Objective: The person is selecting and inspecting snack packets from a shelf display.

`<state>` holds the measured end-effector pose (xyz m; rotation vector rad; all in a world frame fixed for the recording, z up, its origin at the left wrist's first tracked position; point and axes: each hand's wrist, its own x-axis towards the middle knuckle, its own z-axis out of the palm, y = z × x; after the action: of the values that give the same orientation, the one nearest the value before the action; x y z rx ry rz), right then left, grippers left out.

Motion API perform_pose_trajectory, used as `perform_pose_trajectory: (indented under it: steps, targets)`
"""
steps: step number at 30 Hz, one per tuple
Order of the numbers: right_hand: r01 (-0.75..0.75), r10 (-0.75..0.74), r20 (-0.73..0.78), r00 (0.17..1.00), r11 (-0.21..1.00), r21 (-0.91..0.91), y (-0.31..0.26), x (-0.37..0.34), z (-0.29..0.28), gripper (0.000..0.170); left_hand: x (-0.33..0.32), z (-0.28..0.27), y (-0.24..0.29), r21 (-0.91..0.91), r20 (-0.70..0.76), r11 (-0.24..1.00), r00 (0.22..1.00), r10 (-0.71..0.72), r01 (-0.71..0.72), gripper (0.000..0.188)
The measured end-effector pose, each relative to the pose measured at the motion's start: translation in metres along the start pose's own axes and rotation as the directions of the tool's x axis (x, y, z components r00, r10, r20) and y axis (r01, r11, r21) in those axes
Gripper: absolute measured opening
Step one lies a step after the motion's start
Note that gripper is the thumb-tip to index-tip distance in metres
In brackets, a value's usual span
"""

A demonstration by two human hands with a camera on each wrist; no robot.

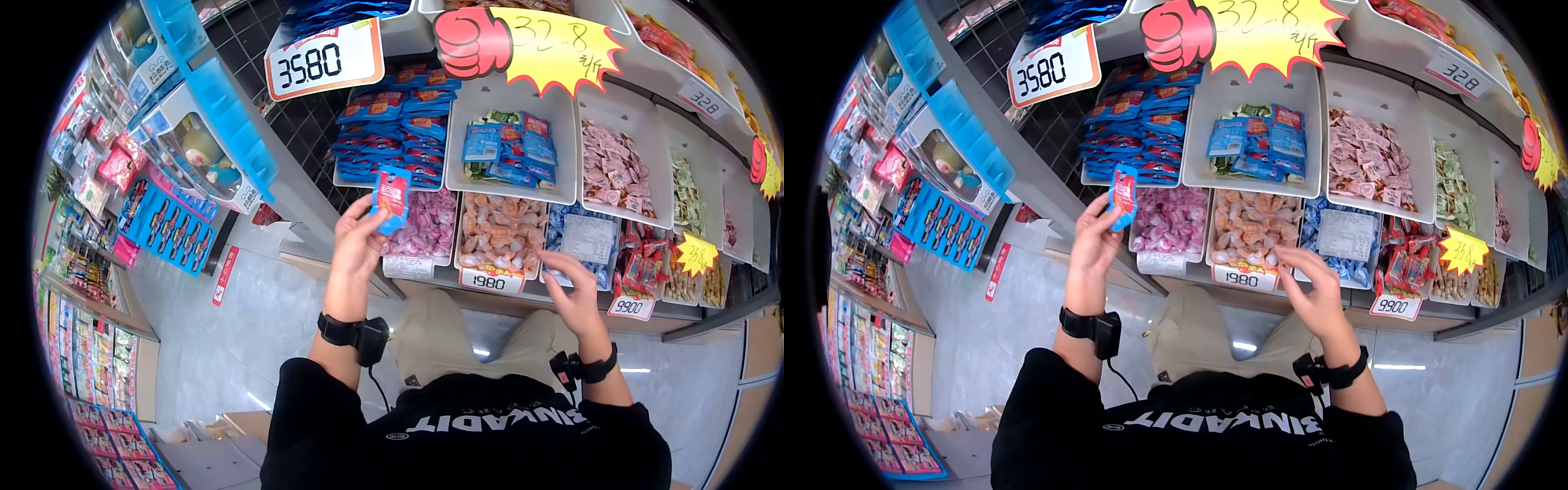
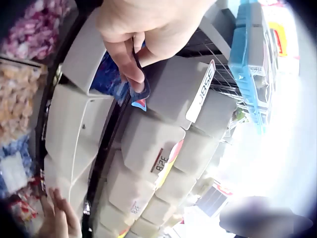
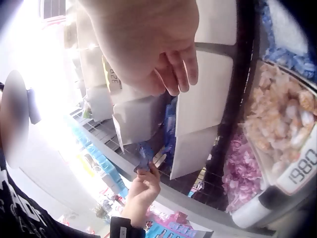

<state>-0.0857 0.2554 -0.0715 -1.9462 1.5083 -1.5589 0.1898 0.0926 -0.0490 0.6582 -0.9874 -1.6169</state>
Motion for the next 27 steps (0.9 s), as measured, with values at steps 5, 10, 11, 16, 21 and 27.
perform_pose_trajectory:
  steps: [5,10,11,16,21,27]
  targets:
    - [-0.31,0.283,0.135,0.95,0.911,0.273,0.01,-0.018,0.008,0.037,-0.014,0.011,-0.002,0.462,0.216,0.88,0.976,0.003,-0.106,0.035]
    - [-0.66,0.302,0.61,0.732,0.534,0.528,-0.009,0.0,0.029,0.054,-0.04,0.039,-0.031,0.611,0.623,0.733,0.753,-0.212,-0.299,0.023]
    - [-0.64,0.313,0.589,0.745,0.584,0.499,-0.016,0.001,0.037,0.046,-0.044,0.041,-0.038,0.581,0.671,0.732,0.719,-0.183,-0.356,0.025]
    - [-0.466,0.244,0.527,0.814,0.816,0.342,-0.007,-0.002,0.054,0.023,-0.053,0.039,-0.046,0.612,0.499,0.771,0.842,-0.206,-0.175,0.03]
    - [-0.514,0.369,0.381,0.848,0.749,0.418,-0.011,-0.004,0.058,0.021,-0.066,0.028,-0.067,0.379,0.385,0.895,0.839,-0.386,0.238,0.023]
    - [-0.538,0.379,0.413,0.828,0.744,0.397,-0.006,-0.017,0.065,0.019,-0.077,0.023,-0.073,0.549,0.376,0.831,0.86,-0.344,0.091,0.013]
